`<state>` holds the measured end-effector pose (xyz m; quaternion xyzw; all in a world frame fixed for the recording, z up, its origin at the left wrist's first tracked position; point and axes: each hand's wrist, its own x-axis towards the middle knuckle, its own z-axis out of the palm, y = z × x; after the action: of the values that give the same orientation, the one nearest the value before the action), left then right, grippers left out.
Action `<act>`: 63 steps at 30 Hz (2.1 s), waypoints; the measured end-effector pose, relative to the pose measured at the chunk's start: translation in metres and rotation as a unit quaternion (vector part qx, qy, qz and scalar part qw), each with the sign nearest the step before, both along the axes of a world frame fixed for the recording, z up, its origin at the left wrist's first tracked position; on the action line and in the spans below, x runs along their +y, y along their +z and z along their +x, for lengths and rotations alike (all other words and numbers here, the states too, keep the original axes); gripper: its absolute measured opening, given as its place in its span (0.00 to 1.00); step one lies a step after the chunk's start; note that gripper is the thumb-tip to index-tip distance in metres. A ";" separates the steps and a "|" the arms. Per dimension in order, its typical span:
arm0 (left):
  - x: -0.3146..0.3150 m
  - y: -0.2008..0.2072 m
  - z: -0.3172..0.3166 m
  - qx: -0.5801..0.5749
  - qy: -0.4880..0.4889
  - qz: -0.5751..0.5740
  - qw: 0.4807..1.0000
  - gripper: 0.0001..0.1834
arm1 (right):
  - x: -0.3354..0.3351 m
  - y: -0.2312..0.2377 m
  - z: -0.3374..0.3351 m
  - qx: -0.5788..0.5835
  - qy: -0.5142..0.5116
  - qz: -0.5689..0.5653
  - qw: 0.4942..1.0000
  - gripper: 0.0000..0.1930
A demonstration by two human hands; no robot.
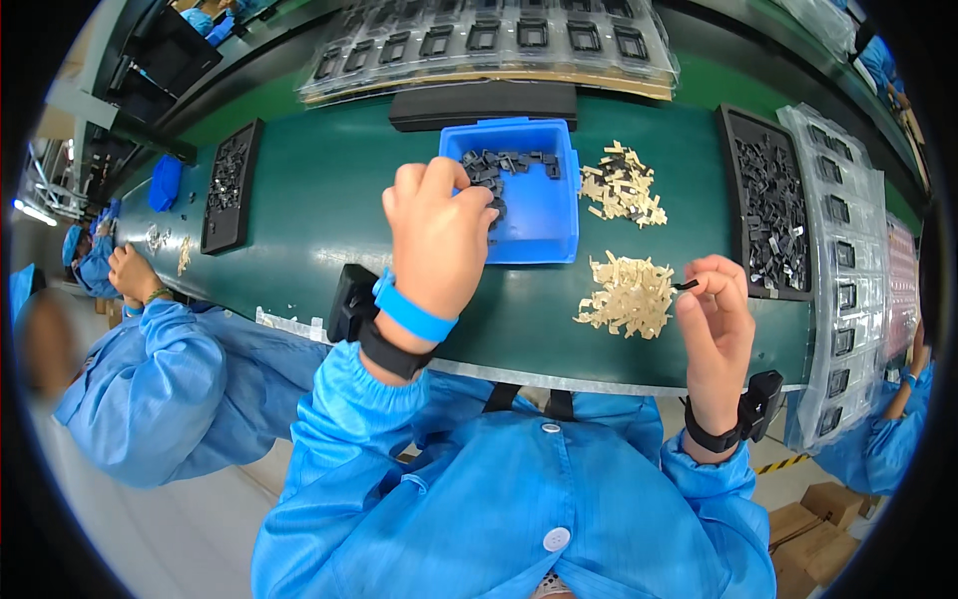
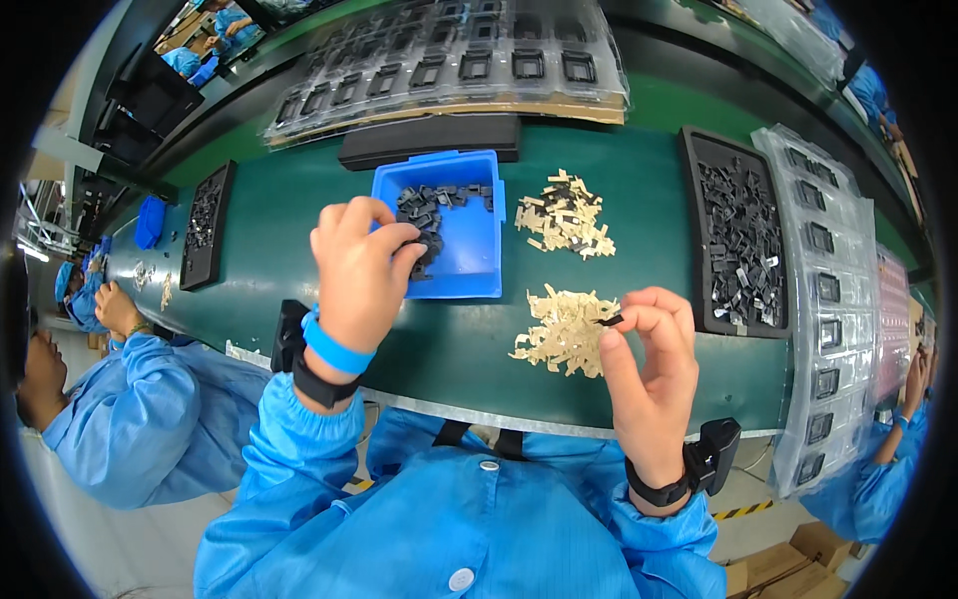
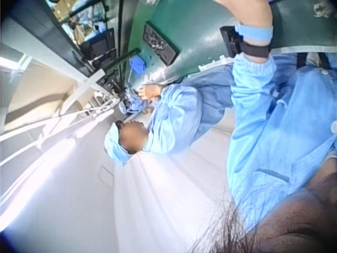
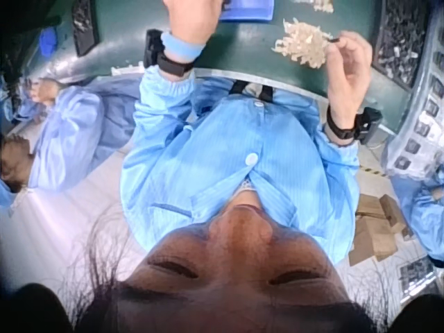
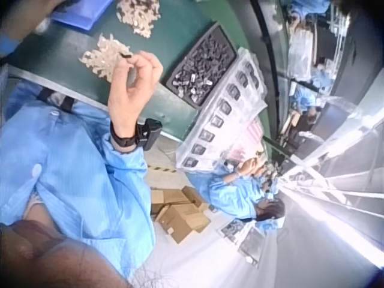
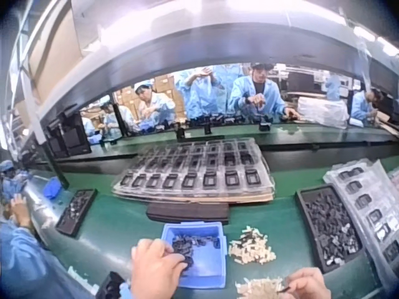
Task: Assembling small plastic and metal components at a factory workbench.
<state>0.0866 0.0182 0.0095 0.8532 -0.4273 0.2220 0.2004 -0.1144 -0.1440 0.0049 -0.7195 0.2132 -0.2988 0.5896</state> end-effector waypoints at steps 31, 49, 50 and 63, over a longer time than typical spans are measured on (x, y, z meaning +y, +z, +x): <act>0.001 -0.015 0.010 0.155 -0.088 -0.109 0.978 0.15 | 0.006 -0.002 0.007 0.024 0.039 -0.017 0.999 0.04; -0.009 -0.007 -0.006 0.242 -0.077 -0.136 0.958 0.09 | 0.013 -0.005 0.007 0.010 0.051 -0.012 0.999 0.04; -0.008 -0.009 -0.005 0.224 -0.096 -0.153 0.958 0.09 | 0.012 -0.004 0.007 0.013 0.055 -0.004 0.998 0.04; -0.012 -0.003 0.001 0.241 -0.063 -0.088 0.965 0.08 | 0.011 0.000 0.008 0.017 0.064 0.006 0.998 0.04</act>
<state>0.0873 0.0064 0.0063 0.8320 -0.3976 0.0340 0.3855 -0.1060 -0.1328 0.0046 -0.7333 0.1785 -0.2465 0.6080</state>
